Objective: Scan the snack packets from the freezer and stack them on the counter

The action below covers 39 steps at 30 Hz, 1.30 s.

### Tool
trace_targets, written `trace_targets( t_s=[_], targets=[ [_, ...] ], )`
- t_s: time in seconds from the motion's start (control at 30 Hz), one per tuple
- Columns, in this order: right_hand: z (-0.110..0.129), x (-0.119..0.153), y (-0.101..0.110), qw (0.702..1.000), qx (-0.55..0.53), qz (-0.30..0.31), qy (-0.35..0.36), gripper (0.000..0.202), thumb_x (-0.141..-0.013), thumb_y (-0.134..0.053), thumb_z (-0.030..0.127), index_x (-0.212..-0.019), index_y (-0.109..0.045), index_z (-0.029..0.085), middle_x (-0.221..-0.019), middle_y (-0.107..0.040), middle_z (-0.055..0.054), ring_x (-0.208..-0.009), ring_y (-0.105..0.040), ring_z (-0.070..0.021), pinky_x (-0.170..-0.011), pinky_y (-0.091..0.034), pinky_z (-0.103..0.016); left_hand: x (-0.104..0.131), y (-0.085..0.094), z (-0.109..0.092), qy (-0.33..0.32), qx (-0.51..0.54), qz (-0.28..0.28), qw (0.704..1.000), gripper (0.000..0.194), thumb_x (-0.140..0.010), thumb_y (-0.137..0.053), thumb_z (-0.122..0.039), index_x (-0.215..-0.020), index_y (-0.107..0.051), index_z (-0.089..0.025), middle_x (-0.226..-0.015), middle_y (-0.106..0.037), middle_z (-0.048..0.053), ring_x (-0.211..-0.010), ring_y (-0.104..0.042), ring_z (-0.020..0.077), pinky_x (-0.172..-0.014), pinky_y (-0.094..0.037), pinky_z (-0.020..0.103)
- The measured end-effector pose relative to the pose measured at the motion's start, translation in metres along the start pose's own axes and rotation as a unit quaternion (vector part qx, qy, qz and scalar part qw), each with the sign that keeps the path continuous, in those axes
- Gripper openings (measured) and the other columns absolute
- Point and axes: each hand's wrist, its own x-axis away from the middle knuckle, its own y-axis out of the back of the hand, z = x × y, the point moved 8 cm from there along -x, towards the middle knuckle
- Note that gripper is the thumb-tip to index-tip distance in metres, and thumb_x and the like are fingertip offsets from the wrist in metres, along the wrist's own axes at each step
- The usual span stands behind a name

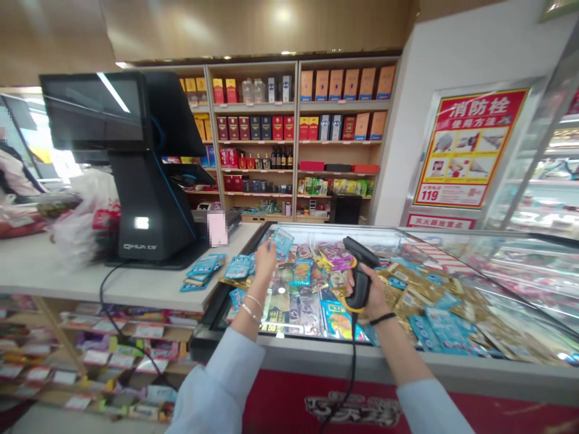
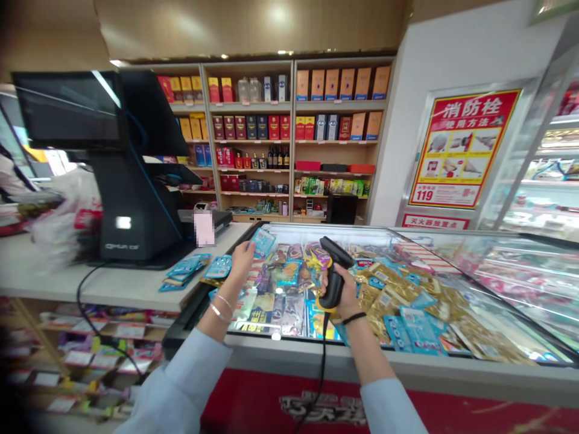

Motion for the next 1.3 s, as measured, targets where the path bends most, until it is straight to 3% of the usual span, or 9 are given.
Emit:
trace_targets(
  t_s=[0.1,0.2,0.3,0.43,0.6,0.77,1.3],
  targets=[
    [-0.026,-0.009,-0.020,1.000,-0.013,0.015,-0.020,0.029,-0.084,-0.065,0.047,-0.074,-0.059,0.021,-0.051,-0.055,0.003,-0.038,-0.052,-0.0123,-0.036,-0.045,-0.023,-0.007,0.052,0.017,0.033,-0.151,-0.052,0.987,0.021,-0.092,-0.051,-0.028,-0.091,-0.068,-0.017,-0.081,-0.073,0.014,-0.094,-0.071,0.0334,-0.084,-0.051,0.041],
    [-0.041,-0.015,-0.037,0.998,-0.023,0.043,-0.030,0.028,-0.083,-0.067,0.046,-0.079,-0.061,0.020,-0.050,-0.056,0.003,-0.036,-0.052,-0.0117,-0.035,-0.043,-0.021,-0.007,0.076,0.021,0.029,-0.268,-0.071,0.960,0.027,-0.094,-0.051,-0.030,-0.111,-0.066,-0.015,-0.092,-0.074,0.018,-0.096,-0.070,0.0356,-0.082,-0.049,0.042],
    [-0.049,-0.017,-0.048,0.996,-0.035,0.069,-0.033,0.028,-0.082,-0.067,0.046,-0.084,-0.063,0.019,-0.051,-0.057,0.003,-0.037,-0.052,-0.0118,-0.036,-0.044,-0.021,-0.004,0.068,0.026,0.026,-0.339,-0.033,0.940,0.040,-0.091,-0.059,-0.029,-0.129,-0.057,-0.017,-0.098,-0.074,0.016,-0.095,-0.070,0.0324,-0.080,-0.049,0.038],
    [-0.058,-0.013,-0.052,0.994,-0.043,0.085,-0.050,0.028,-0.084,-0.065,0.047,-0.087,-0.063,0.019,-0.052,-0.058,0.003,-0.037,-0.053,-0.0125,-0.036,-0.044,-0.022,0.004,0.041,0.024,-0.018,-0.457,0.016,0.889,0.043,-0.088,-0.062,-0.025,-0.130,-0.055,-0.017,-0.108,-0.072,0.014,-0.104,-0.066,0.0290,-0.089,-0.046,0.038],
    [-0.059,-0.008,-0.052,0.994,-0.039,0.082,-0.061,0.027,-0.084,-0.065,0.046,-0.088,-0.064,0.019,-0.052,-0.058,0.004,-0.038,-0.054,-0.0125,-0.037,-0.044,-0.021,0.011,0.037,0.015,-0.070,-0.539,-0.023,0.839,0.029,-0.088,-0.060,-0.025,-0.115,-0.063,-0.015,-0.118,-0.065,0.016,-0.116,-0.054,0.0327,-0.098,-0.041,0.045],
    [-0.056,-0.008,-0.055,0.994,-0.037,0.080,-0.064,0.028,-0.083,-0.066,0.046,-0.089,-0.063,0.019,-0.052,-0.058,0.004,-0.037,-0.054,-0.0124,-0.037,-0.044,-0.021,0.012,0.045,0.020,-0.066,-0.528,-0.040,0.846,0.037,-0.087,-0.059,-0.025,-0.122,-0.063,-0.016,-0.134,-0.058,0.017,-0.128,-0.046,0.0352,-0.109,-0.034,0.050],
    [-0.052,-0.006,-0.058,0.994,-0.041,0.087,-0.056,0.028,-0.083,-0.065,0.047,-0.091,-0.062,0.019,-0.052,-0.058,0.004,-0.037,-0.053,-0.0120,-0.037,-0.044,-0.021,0.010,0.041,0.023,-0.084,-0.532,-0.028,0.842,0.033,-0.089,-0.053,-0.028,-0.115,-0.066,-0.012,-0.121,-0.065,0.018,-0.121,-0.050,0.0352,-0.109,-0.033,0.051]
  ],
)
